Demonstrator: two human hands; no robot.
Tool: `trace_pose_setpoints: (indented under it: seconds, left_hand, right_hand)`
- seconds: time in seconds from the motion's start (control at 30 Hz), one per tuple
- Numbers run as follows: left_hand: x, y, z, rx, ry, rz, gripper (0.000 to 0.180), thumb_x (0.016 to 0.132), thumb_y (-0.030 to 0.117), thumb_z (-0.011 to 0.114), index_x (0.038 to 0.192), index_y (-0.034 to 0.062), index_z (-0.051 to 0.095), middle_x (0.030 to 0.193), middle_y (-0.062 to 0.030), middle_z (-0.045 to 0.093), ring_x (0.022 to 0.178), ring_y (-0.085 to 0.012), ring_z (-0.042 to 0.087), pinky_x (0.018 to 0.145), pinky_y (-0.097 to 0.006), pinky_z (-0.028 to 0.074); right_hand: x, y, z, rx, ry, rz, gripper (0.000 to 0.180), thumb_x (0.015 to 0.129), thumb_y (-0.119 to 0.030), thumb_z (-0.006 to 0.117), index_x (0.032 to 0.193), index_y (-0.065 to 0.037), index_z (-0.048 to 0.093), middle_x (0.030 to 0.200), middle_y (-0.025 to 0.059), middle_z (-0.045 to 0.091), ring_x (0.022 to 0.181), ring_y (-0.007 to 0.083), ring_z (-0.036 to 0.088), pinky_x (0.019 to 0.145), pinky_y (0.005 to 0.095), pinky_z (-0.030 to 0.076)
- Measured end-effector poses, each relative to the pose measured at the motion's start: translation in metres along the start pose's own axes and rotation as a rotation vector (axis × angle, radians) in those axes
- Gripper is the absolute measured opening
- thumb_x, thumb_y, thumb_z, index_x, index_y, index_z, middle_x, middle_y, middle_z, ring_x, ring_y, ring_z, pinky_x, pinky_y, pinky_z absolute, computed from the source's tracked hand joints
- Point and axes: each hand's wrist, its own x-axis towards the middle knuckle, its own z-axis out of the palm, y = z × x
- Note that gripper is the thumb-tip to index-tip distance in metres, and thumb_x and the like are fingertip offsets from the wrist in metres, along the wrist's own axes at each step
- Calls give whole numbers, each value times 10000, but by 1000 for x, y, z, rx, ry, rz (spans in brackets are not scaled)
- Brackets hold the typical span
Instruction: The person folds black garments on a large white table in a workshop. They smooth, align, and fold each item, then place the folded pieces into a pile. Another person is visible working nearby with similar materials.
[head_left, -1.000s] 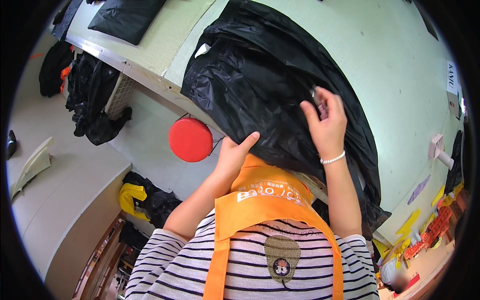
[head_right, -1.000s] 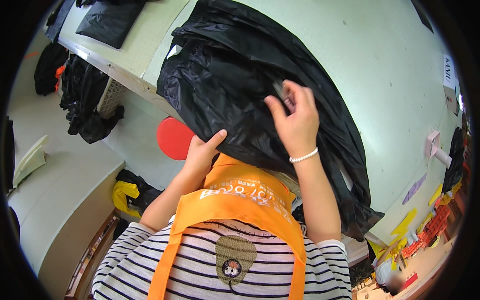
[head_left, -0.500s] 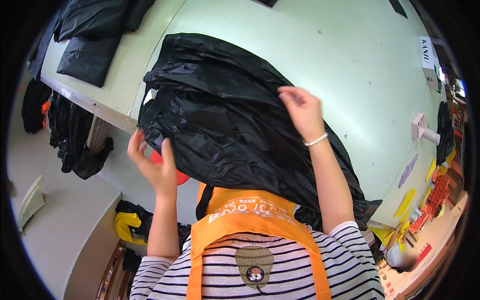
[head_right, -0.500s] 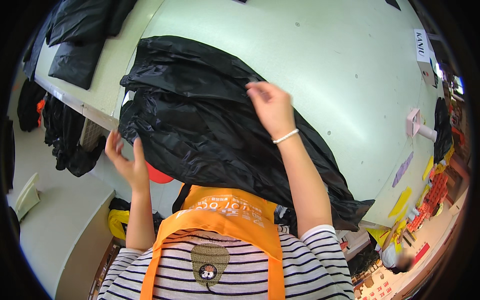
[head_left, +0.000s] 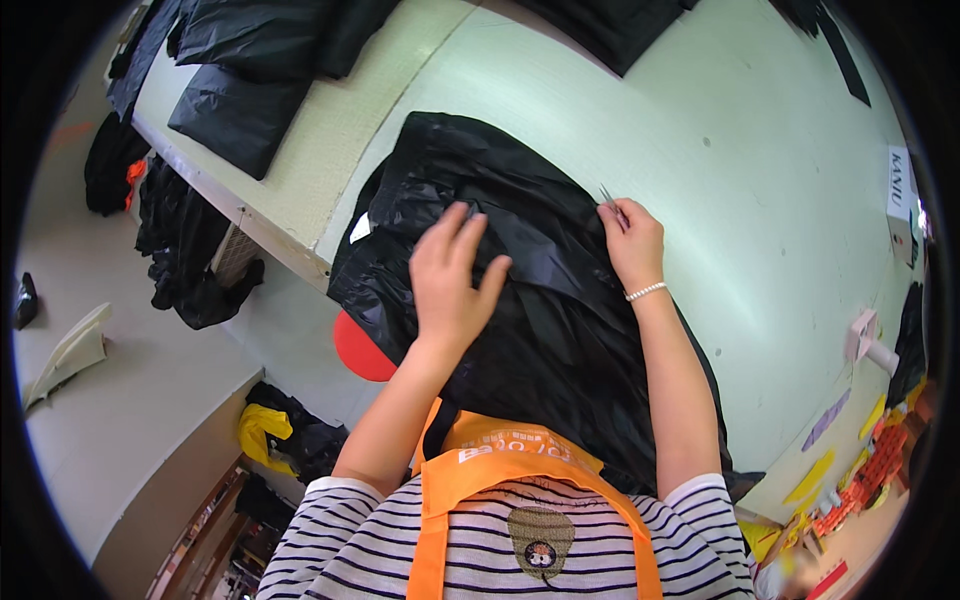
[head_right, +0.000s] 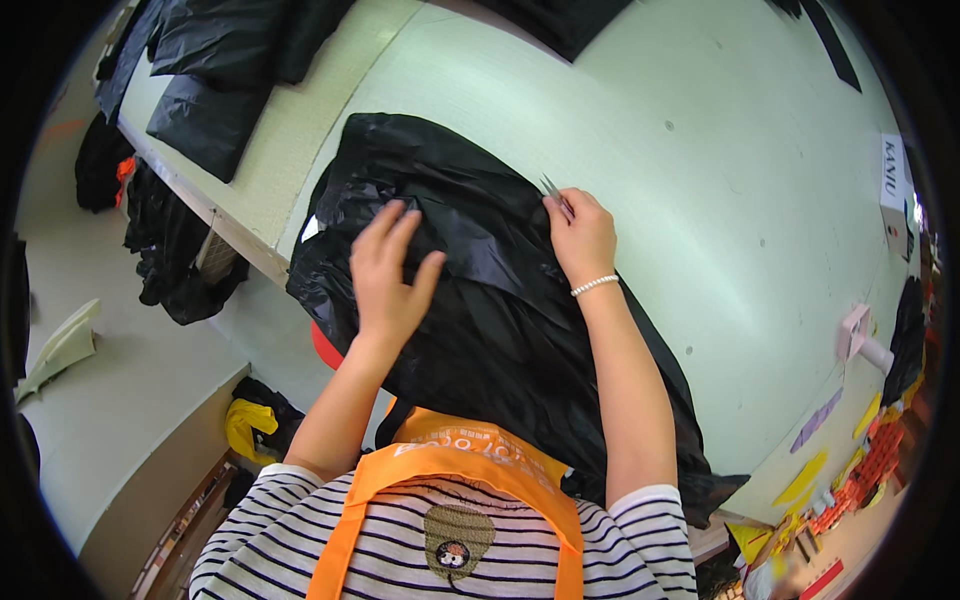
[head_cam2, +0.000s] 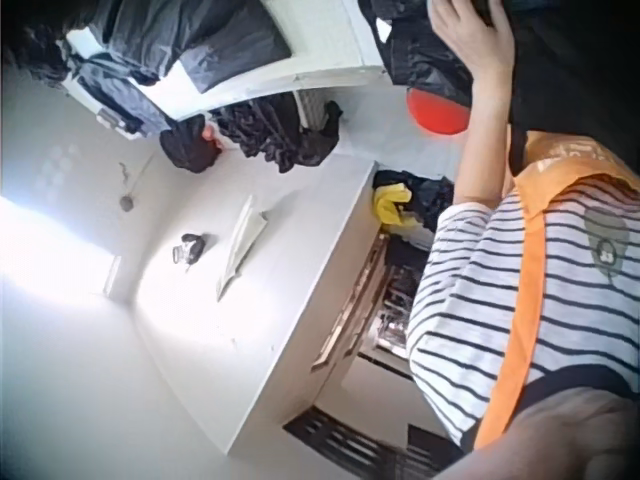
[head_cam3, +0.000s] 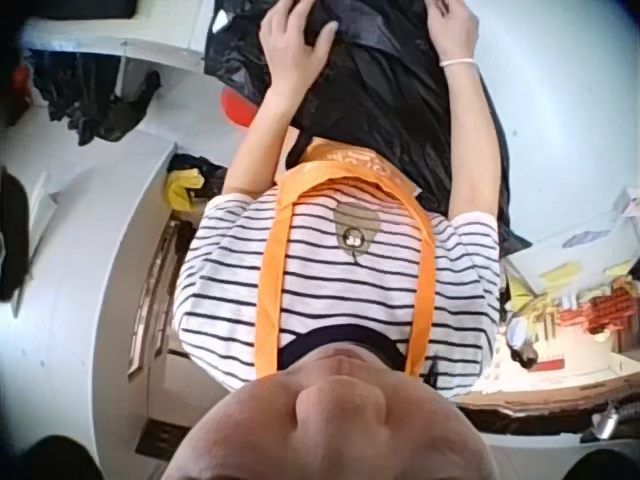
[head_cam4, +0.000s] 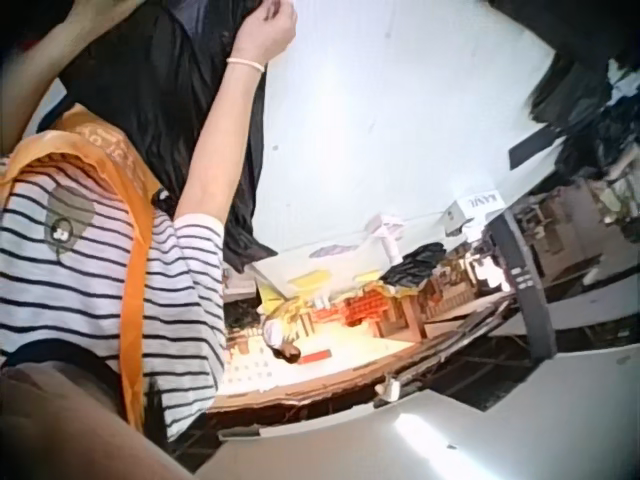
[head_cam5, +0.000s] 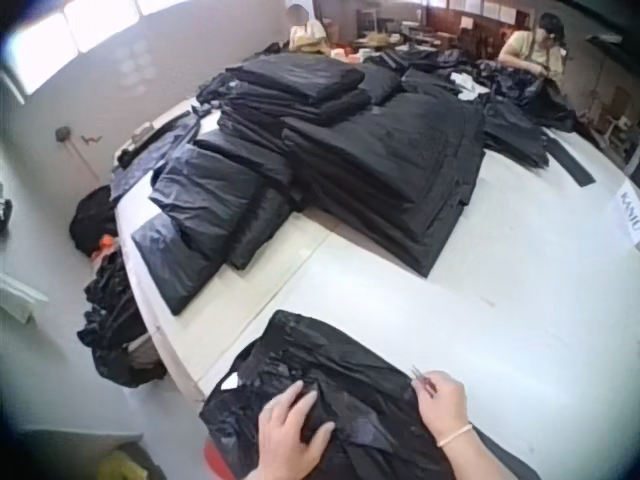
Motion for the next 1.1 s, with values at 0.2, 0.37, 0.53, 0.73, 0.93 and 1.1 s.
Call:
trace_pose_setpoints:
  seconds: [0.2,0.37,0.53,0.73,0.93,1.1]
  left_hand:
    - [81,-61,-27,185,261,-158,430,797,254,696,1128,5,582,1089,-151,610,991,-292,564,872,-348,430]
    - [136,-84,-38,-462,-196,-572,276,839,268,666,893,-2,655,757,-3,628,716,-81,551,675,-220,429]
    - [136,-65,-55,-1030,-276,-592,125,845,165,647,849,59,581,751,12,611,661,-61,544,590,-200,424]
    - [131,-51,-71,-1234,-258,-546,113,850,69,611,901,83,512,792,4,618,700,-53,575,628,-177,436]
    - [127,-43,-75,-1309,-202,-556,130,839,20,600,888,77,494,795,-18,624,698,-68,589,616,-190,454]
    - [122,-43,-77,-1309,-176,-559,123,838,34,610,885,73,504,792,-23,620,698,-74,585,617,-188,444]
  right_hand:
    - [11,-7,-5,-17,-119,114,174,824,-170,656,842,-1,624,754,135,629,668,241,606,634,317,471]
    - [12,-69,0,251,47,-178,237,858,-186,628,1037,-40,573,974,132,598,772,236,622,687,318,495]
    - [27,-120,21,133,-59,-480,184,855,-196,630,986,-77,578,906,69,588,711,233,622,600,306,490]
    - [33,-144,27,179,-58,-557,169,852,-197,636,968,-82,593,881,53,594,663,216,615,569,297,486]
    - [30,-152,25,138,-19,-626,155,838,-185,647,943,-80,605,852,55,597,645,234,605,557,303,480]
    - [25,-155,22,80,5,-680,143,836,-172,647,932,-76,606,847,53,597,633,246,601,552,309,477]
